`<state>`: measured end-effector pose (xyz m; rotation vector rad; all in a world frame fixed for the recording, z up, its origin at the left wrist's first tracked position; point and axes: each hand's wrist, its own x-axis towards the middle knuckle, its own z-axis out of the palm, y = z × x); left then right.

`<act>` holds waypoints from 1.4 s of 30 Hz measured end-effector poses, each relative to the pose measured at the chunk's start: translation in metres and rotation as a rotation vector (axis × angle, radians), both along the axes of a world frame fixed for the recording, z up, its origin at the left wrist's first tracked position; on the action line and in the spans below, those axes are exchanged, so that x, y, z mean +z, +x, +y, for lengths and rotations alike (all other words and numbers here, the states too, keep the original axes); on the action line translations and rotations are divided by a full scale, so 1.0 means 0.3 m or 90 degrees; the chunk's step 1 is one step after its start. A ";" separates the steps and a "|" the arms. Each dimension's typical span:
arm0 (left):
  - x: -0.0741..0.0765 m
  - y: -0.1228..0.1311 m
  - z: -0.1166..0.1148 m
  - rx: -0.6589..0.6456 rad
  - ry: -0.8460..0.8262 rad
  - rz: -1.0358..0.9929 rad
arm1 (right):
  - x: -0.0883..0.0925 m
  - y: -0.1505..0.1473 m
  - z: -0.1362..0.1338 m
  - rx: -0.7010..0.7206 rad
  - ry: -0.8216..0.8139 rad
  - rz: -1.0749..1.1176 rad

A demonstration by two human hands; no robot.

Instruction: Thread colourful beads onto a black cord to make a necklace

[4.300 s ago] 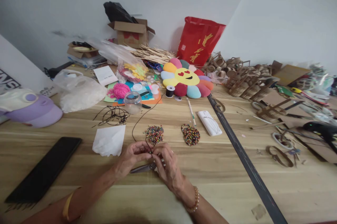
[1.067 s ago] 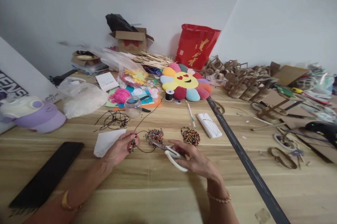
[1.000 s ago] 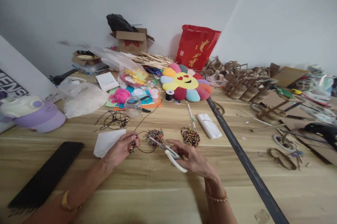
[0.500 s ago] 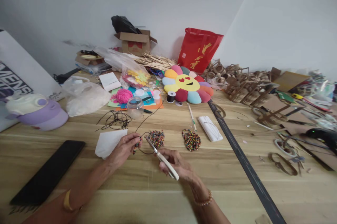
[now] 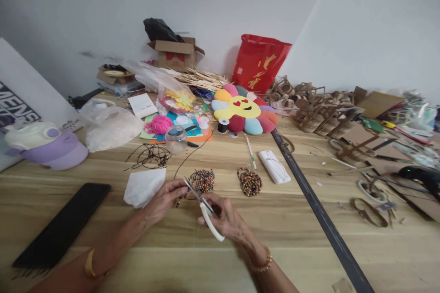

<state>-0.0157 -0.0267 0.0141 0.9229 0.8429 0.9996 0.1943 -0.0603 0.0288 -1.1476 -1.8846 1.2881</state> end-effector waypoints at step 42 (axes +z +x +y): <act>0.002 -0.024 0.015 -0.032 0.104 0.115 | -0.005 0.000 -0.012 0.058 0.209 -0.172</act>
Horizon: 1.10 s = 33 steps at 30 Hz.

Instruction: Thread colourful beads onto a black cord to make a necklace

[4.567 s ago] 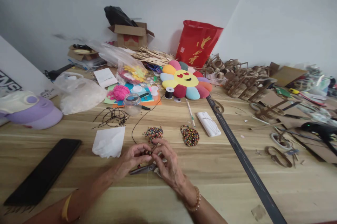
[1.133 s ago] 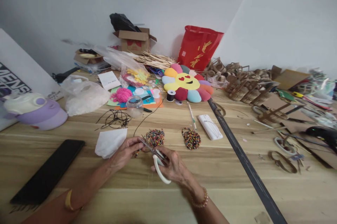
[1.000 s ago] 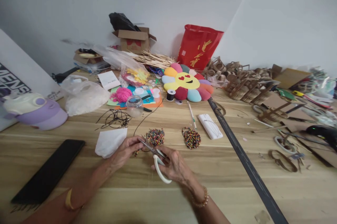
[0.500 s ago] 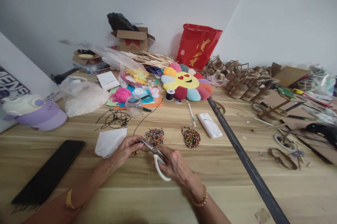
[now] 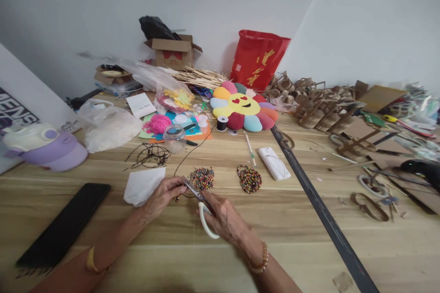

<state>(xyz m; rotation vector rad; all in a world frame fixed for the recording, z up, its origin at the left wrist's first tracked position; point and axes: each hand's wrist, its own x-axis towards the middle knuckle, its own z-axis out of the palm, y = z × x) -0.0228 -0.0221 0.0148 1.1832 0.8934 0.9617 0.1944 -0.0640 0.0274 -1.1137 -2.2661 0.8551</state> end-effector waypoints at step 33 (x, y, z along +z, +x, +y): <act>-0.007 0.018 -0.024 0.029 0.004 -0.055 | -0.018 -0.026 -0.011 -0.087 0.194 -0.161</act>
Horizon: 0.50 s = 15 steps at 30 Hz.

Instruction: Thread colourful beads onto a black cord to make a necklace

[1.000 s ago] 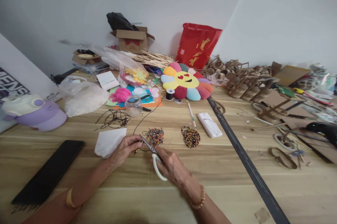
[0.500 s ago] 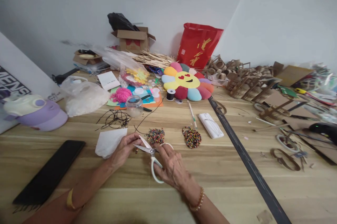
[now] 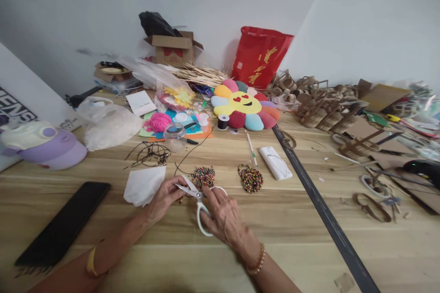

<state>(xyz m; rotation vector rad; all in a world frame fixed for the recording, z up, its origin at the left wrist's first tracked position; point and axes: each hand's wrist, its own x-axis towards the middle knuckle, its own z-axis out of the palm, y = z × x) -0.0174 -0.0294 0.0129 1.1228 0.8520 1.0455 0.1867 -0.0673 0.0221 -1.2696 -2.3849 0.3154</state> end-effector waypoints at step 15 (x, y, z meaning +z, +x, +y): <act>-0.002 0.002 -0.001 -0.016 0.001 -0.017 | -0.014 -0.002 -0.004 0.025 -0.037 0.068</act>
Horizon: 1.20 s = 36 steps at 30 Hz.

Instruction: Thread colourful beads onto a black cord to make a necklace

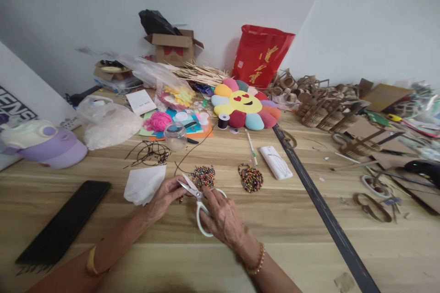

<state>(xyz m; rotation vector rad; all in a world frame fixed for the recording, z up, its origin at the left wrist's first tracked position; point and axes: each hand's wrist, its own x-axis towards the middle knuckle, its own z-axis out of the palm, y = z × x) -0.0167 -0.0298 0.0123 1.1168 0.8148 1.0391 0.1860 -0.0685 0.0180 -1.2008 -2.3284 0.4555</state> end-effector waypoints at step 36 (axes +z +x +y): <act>0.123 -0.011 0.046 0.115 -0.077 -0.165 | 0.079 -0.011 -0.036 0.130 -0.088 -0.138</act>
